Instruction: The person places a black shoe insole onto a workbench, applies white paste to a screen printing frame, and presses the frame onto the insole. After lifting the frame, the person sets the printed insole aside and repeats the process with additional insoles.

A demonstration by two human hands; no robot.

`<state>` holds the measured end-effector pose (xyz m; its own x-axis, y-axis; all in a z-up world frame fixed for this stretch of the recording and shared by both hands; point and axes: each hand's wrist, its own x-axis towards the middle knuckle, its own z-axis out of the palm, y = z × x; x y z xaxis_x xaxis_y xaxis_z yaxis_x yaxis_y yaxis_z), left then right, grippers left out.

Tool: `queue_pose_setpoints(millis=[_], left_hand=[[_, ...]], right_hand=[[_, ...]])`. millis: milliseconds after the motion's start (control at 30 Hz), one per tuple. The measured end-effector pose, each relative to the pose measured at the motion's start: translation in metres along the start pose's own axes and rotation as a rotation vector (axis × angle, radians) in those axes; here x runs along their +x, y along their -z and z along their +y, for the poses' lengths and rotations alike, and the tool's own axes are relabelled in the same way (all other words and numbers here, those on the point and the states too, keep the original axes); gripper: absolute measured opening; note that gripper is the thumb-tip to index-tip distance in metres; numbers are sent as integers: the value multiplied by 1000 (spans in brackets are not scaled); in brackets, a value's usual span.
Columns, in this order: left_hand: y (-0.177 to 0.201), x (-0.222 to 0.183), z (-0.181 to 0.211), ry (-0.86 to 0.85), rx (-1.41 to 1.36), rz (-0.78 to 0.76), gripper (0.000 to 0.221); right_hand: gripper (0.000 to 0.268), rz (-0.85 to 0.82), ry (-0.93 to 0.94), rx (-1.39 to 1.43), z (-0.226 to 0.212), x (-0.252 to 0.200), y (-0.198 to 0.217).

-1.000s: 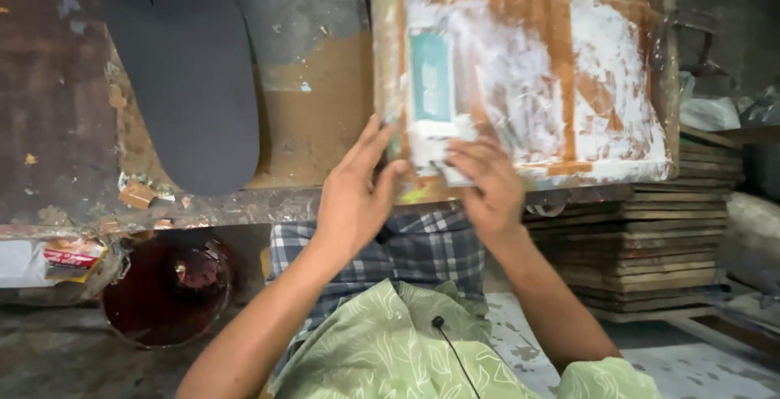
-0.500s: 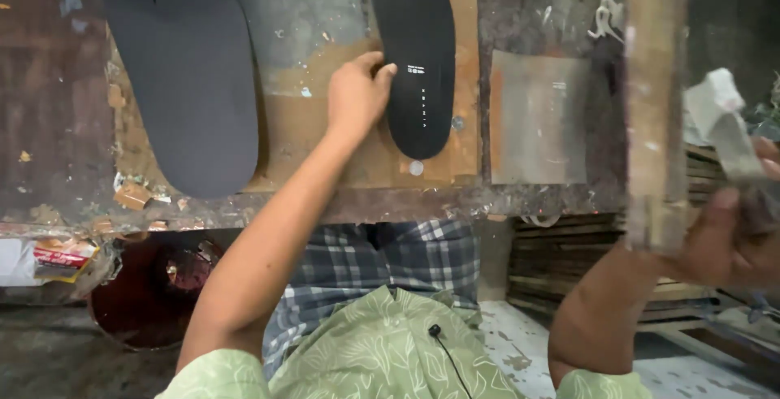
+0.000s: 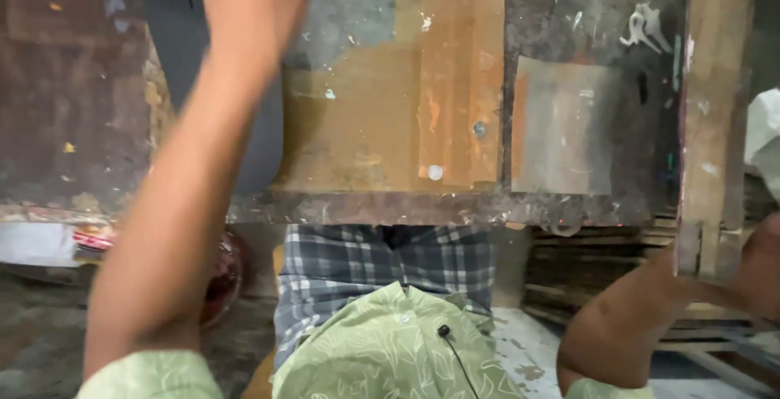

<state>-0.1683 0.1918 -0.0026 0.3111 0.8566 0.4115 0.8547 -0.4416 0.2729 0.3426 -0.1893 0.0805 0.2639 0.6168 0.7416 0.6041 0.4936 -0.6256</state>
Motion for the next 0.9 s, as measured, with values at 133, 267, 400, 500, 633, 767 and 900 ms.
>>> queue_pose_setpoints(millis=[133,267,400,500,633,767,900], left_hand=[[127,-106,103,94,-70,19,74],[118,-208,110,194,150,-267,76],[128,-203,126,199,-52,-178,41],[104,-178,161,66,-175,-111,23],[36,-154,209,-196,-220,-395,67],[-27,-102,213,-361,-149,-364,91],[-46,-79,225,-373,-188,-415,97]], right_hand=[[23,35,-49,2,-25,1,-11],[23,43,-81,4,-43,15,-43],[24,53,-114,9,-65,15,-64],[25,84,-128,6,-70,23,-77],[26,120,-165,-39,-69,33,-66],[25,7,-159,-55,-76,38,-56],[25,-46,-179,2,-84,55,-56]])
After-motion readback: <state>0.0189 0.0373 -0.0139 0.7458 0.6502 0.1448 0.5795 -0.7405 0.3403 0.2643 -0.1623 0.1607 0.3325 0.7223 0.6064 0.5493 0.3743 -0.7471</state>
